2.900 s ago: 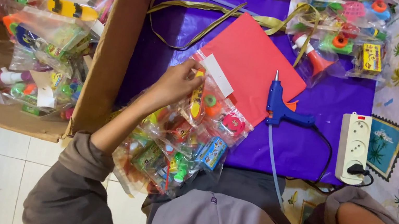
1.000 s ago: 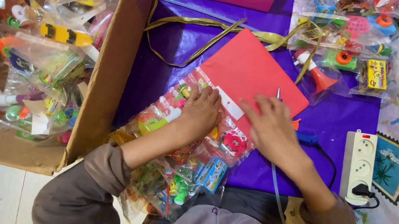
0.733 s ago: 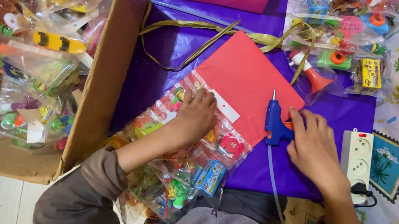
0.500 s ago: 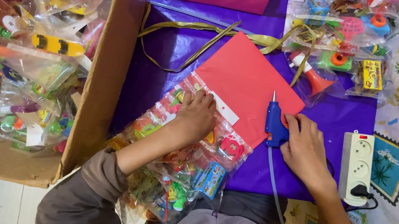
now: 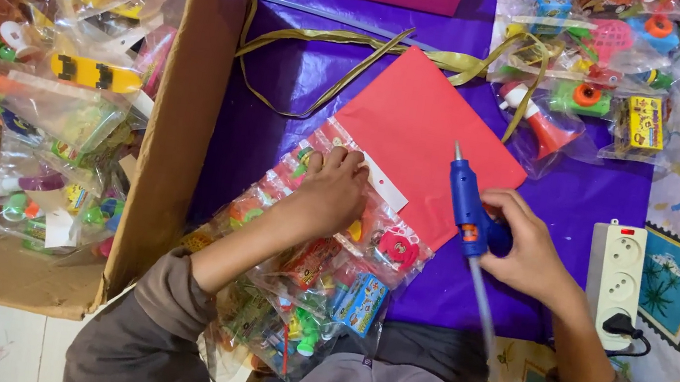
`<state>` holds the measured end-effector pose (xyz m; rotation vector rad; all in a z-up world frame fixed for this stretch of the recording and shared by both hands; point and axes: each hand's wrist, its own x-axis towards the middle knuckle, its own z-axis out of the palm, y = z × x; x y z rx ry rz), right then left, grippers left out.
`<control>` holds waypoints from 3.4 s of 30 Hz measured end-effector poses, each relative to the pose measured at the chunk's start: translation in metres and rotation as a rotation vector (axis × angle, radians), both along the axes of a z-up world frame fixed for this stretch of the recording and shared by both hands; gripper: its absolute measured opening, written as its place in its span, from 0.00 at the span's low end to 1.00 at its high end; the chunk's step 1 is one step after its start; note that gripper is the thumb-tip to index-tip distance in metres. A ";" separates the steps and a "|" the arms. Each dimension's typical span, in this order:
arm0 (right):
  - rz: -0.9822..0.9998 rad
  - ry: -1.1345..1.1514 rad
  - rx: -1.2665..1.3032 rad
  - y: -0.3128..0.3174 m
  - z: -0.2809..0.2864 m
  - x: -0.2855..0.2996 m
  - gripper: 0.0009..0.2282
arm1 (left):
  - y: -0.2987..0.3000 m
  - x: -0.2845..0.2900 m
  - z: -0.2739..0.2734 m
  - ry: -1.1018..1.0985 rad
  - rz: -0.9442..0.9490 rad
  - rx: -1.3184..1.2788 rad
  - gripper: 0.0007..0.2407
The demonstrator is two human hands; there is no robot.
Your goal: Selecting small packaged toys from a box and using a hot glue gun to attach them to a red cardstock display sheet.
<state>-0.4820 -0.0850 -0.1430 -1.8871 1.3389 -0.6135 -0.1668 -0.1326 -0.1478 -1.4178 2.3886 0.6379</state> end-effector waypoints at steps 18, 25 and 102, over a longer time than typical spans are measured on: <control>-0.195 -0.144 0.215 -0.033 -0.006 0.082 0.04 | 0.007 0.011 0.000 -0.021 0.006 -0.034 0.19; -0.135 -0.080 0.206 -0.033 -0.006 0.091 0.07 | 0.006 0.009 0.010 -0.003 -0.021 -0.033 0.19; -0.098 0.202 0.200 -0.028 -0.029 0.087 0.12 | 0.025 0.016 -0.004 -0.025 -0.115 -0.117 0.19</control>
